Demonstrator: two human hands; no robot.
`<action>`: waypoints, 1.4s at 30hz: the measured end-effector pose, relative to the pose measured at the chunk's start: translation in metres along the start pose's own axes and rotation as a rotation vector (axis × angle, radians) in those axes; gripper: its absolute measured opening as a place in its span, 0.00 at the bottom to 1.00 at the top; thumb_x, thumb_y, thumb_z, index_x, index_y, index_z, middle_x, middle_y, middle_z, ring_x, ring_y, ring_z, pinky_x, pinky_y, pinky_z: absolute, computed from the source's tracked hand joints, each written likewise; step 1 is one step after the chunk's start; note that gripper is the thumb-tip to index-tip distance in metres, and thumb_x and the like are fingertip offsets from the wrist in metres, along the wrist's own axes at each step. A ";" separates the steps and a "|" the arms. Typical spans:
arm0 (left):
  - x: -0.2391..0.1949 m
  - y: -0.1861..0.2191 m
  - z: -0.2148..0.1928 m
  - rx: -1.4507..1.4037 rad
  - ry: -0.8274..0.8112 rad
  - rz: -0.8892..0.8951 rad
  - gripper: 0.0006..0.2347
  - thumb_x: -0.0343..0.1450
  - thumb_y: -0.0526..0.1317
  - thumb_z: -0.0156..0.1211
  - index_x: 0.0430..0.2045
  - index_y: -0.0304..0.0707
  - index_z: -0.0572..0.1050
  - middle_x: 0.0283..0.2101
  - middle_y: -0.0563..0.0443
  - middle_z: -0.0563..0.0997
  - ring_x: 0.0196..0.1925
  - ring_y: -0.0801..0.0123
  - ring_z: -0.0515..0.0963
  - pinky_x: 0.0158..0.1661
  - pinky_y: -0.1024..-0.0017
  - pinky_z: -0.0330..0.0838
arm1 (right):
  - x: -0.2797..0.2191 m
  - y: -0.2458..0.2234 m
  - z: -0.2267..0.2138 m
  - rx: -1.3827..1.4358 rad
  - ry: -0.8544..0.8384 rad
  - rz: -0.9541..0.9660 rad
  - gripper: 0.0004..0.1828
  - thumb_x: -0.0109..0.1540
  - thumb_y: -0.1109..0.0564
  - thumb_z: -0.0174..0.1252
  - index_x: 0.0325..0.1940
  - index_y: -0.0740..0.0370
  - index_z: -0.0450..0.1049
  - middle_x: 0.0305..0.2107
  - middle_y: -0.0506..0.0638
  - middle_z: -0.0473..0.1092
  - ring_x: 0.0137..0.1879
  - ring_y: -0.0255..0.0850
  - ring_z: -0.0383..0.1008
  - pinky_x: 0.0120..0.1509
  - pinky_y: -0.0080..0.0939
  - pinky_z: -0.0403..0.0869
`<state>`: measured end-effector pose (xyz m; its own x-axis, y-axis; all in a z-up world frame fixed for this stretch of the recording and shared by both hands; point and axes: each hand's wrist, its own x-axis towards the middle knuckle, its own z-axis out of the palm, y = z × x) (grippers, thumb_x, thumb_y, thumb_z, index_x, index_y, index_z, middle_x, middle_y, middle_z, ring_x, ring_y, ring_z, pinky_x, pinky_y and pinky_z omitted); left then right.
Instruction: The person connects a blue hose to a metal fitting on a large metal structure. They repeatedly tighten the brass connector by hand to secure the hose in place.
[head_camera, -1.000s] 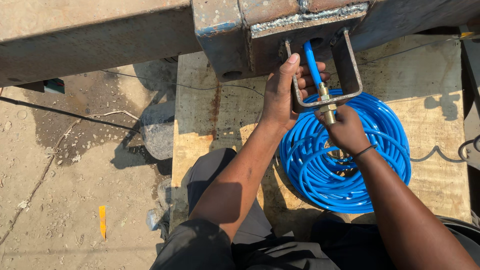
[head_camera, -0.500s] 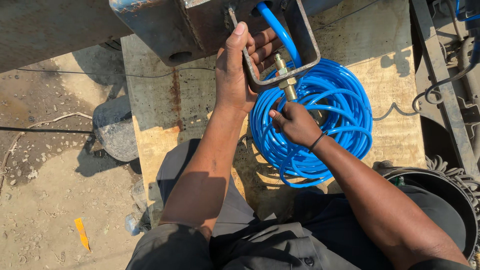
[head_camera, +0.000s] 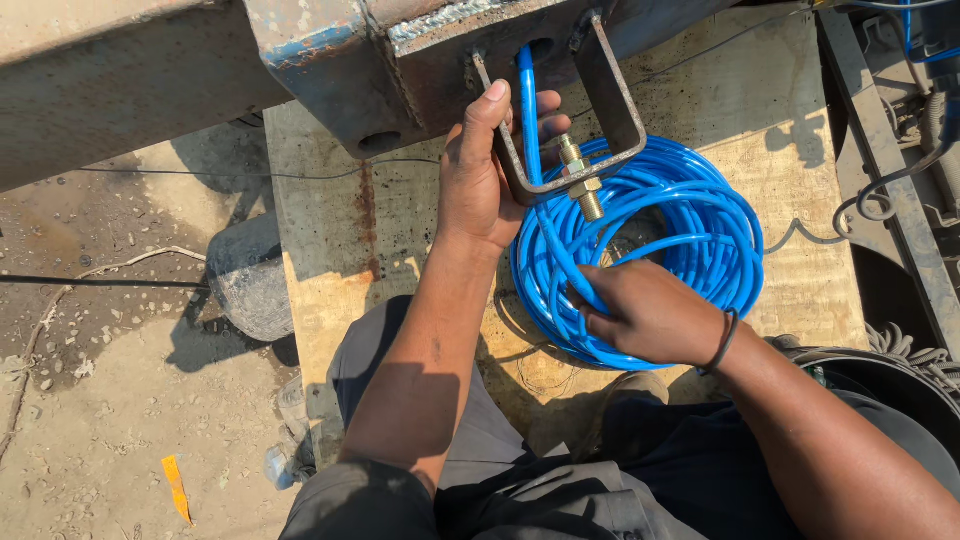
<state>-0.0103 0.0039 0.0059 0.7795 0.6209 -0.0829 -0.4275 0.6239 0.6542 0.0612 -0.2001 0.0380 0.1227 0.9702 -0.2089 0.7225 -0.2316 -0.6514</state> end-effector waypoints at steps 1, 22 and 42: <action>-0.001 -0.001 0.000 -0.009 -0.024 0.003 0.29 0.69 0.56 0.62 0.47 0.19 0.73 0.46 0.35 0.81 0.45 0.62 0.84 0.36 0.73 0.83 | -0.007 0.005 -0.013 -0.017 0.090 -0.012 0.16 0.56 0.55 0.60 0.46 0.64 0.72 0.24 0.61 0.74 0.31 0.60 0.75 0.33 0.57 0.69; -0.002 -0.004 0.003 -0.062 -0.055 0.038 0.20 0.73 0.54 0.61 0.32 0.31 0.72 0.48 0.24 0.80 0.47 0.60 0.78 0.33 0.79 0.77 | 0.028 0.030 0.006 0.077 0.525 0.282 0.20 0.60 0.47 0.66 0.43 0.65 0.73 0.18 0.59 0.69 0.22 0.49 0.70 0.29 0.51 0.67; -0.001 -0.004 0.003 -0.113 -0.080 0.038 0.18 0.74 0.53 0.63 0.29 0.37 0.69 0.53 0.23 0.77 0.59 0.47 0.78 0.38 0.77 0.75 | 0.038 0.019 0.008 -0.074 0.684 0.130 0.14 0.64 0.55 0.61 0.51 0.65 0.73 0.22 0.61 0.69 0.29 0.58 0.72 0.31 0.54 0.67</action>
<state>-0.0078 -0.0003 0.0059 0.7936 0.6085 0.0037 -0.5032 0.6528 0.5663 0.0740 -0.1684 0.0118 0.5947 0.7674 0.2397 0.7141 -0.3673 -0.5960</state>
